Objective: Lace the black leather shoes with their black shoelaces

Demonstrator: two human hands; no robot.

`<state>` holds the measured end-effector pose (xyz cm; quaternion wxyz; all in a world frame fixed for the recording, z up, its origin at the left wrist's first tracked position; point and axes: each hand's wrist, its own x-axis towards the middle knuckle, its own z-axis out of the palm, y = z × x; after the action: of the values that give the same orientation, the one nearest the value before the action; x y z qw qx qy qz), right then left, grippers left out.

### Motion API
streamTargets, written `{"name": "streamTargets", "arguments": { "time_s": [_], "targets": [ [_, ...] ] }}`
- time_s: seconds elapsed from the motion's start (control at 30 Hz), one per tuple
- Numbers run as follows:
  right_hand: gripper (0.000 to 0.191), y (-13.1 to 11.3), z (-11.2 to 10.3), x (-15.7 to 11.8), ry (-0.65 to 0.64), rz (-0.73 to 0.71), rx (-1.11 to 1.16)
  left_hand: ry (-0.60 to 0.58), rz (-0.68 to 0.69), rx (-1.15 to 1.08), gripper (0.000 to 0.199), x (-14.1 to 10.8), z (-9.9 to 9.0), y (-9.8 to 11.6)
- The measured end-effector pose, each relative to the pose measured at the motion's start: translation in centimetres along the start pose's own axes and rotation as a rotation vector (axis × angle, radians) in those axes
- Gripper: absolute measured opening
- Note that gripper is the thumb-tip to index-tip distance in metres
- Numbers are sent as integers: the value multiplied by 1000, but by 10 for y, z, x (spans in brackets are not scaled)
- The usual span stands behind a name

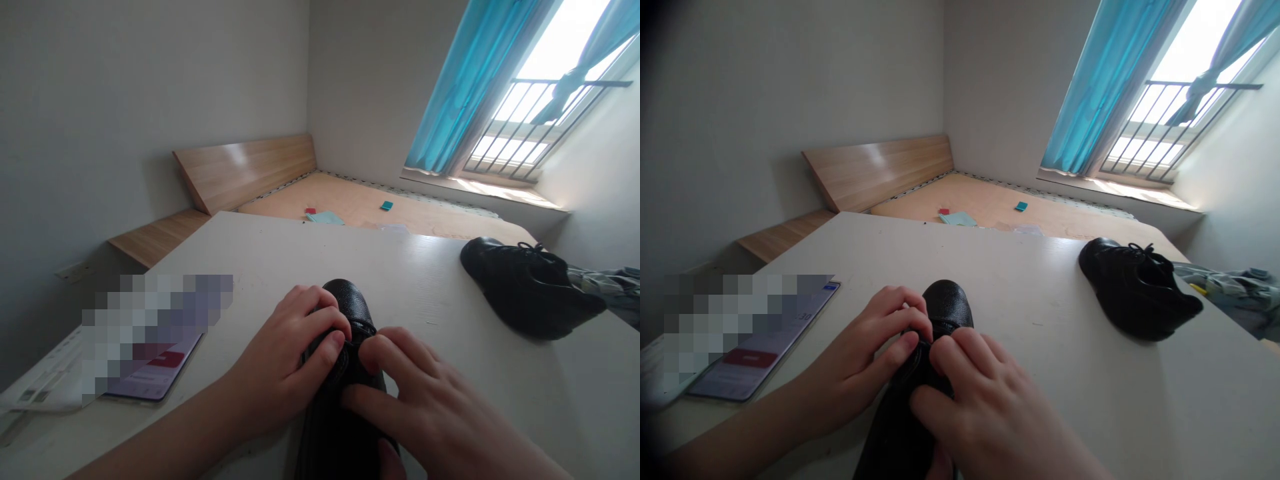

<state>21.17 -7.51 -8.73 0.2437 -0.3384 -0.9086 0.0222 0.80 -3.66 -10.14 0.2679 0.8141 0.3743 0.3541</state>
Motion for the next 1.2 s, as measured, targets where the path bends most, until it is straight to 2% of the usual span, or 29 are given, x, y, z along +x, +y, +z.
{"name": "streamTargets", "arguments": {
  "time_s": [0.1,0.23,0.47,0.57,0.67,0.77,0.9,1.0,1.13,1.2],
  "targets": [
    [18,-3,3,-2,34,0,-95,-10,1,13,24,0,0,-1],
    [5,-3,5,-1,23,32,-66,-8,6,30,23,0,1,-1],
    [27,-3,6,7,69,-98,20,-13,5,57,26,1,0,0],
    [33,-4,7,9,124,-144,-9,-14,-8,64,26,1,-2,0],
    [32,-3,8,9,151,-169,-101,-13,1,54,25,2,-3,0],
    [25,2,6,6,93,-91,-94,-23,0,38,25,2,-2,-1],
    [14,7,1,-3,-66,74,-2,-64,-18,8,23,1,-2,-2],
    [14,6,-6,0,-172,123,108,-87,-26,-3,23,1,-1,-1],
    [18,6,-21,7,-157,134,445,-81,-36,-12,24,1,-1,0],
    [24,10,-30,-2,-136,129,609,-78,-57,-30,25,1,-1,-1]
  ]
}}
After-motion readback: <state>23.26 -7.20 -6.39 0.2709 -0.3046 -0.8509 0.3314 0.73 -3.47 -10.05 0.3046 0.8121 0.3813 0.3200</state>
